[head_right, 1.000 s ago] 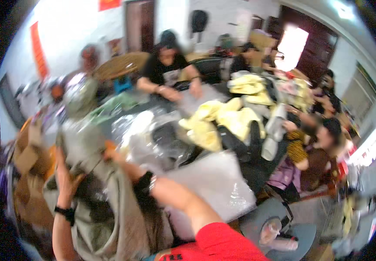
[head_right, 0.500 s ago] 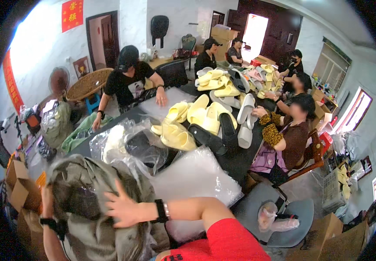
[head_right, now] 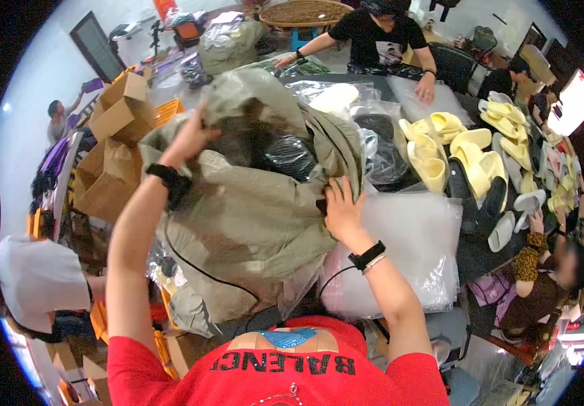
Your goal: Sort various pairs of sandals and sliders from a large sack and place them into individual plastic bags.
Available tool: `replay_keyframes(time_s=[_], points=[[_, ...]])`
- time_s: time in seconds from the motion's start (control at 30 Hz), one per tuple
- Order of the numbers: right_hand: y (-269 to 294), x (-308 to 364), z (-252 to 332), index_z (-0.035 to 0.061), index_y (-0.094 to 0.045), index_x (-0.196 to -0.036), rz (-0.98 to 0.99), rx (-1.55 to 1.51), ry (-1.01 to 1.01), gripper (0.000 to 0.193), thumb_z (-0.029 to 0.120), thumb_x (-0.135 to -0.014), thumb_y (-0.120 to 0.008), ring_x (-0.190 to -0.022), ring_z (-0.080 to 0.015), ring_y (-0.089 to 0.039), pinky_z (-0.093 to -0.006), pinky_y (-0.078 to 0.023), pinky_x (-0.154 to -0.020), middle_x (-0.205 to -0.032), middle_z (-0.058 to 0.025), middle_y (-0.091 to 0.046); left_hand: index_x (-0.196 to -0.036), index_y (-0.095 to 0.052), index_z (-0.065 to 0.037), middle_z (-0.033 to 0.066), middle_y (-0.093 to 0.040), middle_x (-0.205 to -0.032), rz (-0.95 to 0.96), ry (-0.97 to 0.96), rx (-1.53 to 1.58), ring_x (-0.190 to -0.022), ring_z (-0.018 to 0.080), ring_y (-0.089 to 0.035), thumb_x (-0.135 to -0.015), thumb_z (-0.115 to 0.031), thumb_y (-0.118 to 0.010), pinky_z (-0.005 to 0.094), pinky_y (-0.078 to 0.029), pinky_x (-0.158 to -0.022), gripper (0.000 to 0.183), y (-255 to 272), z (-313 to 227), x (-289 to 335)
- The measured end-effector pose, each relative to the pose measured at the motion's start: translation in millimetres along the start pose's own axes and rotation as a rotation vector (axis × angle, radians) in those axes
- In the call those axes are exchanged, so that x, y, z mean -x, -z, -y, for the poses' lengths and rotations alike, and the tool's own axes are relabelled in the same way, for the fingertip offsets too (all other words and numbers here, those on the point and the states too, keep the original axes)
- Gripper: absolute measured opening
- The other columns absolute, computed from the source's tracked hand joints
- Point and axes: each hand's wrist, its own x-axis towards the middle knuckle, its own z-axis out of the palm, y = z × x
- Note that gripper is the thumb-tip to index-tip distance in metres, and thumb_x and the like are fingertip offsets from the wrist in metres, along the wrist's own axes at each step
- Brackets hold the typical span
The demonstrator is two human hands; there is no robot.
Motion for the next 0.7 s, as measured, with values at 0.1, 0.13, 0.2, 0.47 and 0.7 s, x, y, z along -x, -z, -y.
replay_keyframes(time_s=[0.1,0.13,0.2,0.47,0.7], points=[[31.2,-18.0,-4.9,0.0068,-0.049,-0.113,0.074,0.023,0.033,0.043,0.010,-0.070,-0.057,-0.130,-0.0296,-0.026,-0.0677,-0.019,-0.094,-0.133,-0.0082,-0.039,-0.142,-0.011,-0.026,0.0182,-0.022,-0.143,-0.003,0.133,-0.194,-0.128,0.0383,-0.028,-0.073,-0.030,-0.069,0.0541,-0.026,-0.098,0.090,-8.3,4.6,28.4],[42.8,-22.1,-6.0,0.0080,-0.050,-0.112,0.099,0.037,0.032,0.042,0.008,-0.070,-0.056,-0.129,-0.0294,-0.028,-0.0674,-0.019,-0.095,-0.131,-0.0081,-0.041,-0.141,-0.019,-0.025,0.0168,-0.025,-0.142,-0.038,0.150,-0.364,-0.125,0.0382,-0.032,-0.076,-0.029,-0.066,0.0522,-0.027,-0.098,0.080,-5.2,-17.9,32.3],[71.5,-30.2,7.1,0.0122,-0.051,-0.114,-0.042,-0.030,0.111,0.042,0.008,-0.072,-0.053,-0.125,-0.0288,-0.034,-0.0662,-0.018,-0.097,-0.125,-0.0079,-0.047,-0.136,-0.031,-0.020,0.0148,-0.029,-0.140,-0.222,-0.182,-0.612,-0.124,0.0347,-0.034,-0.079,-0.031,-0.062,0.0484,-0.028,-0.099,0.066,-4.9,-32.4,34.7],[49.5,16.4,42.0,0.0123,-0.052,-0.116,0.232,-0.422,0.544,0.049,0.011,-0.067,-0.052,-0.118,-0.0220,-0.043,-0.0542,-0.009,-0.107,-0.115,-0.0073,-0.053,-0.126,-0.047,-0.014,0.0134,-0.064,-0.086,1.004,-0.283,-0.441,-0.082,0.0302,-0.060,-0.077,-0.051,-0.055,0.0378,-0.034,-0.085,0.062,12.8,-102.8,127.6],[44.3,27.6,41.7,0.0124,-0.041,-0.128,0.292,-0.402,0.406,0.068,0.012,-0.063,-0.061,-0.105,-0.0248,-0.048,-0.0461,-0.022,-0.103,-0.119,-0.0108,-0.049,-0.119,-0.053,-0.019,0.0127,-0.064,-0.087,0.833,-0.234,-0.309,-0.086,0.0260,-0.059,-0.087,-0.048,-0.042,0.0408,-0.034,-0.081,0.045,-16.4,-79.1,152.0]])
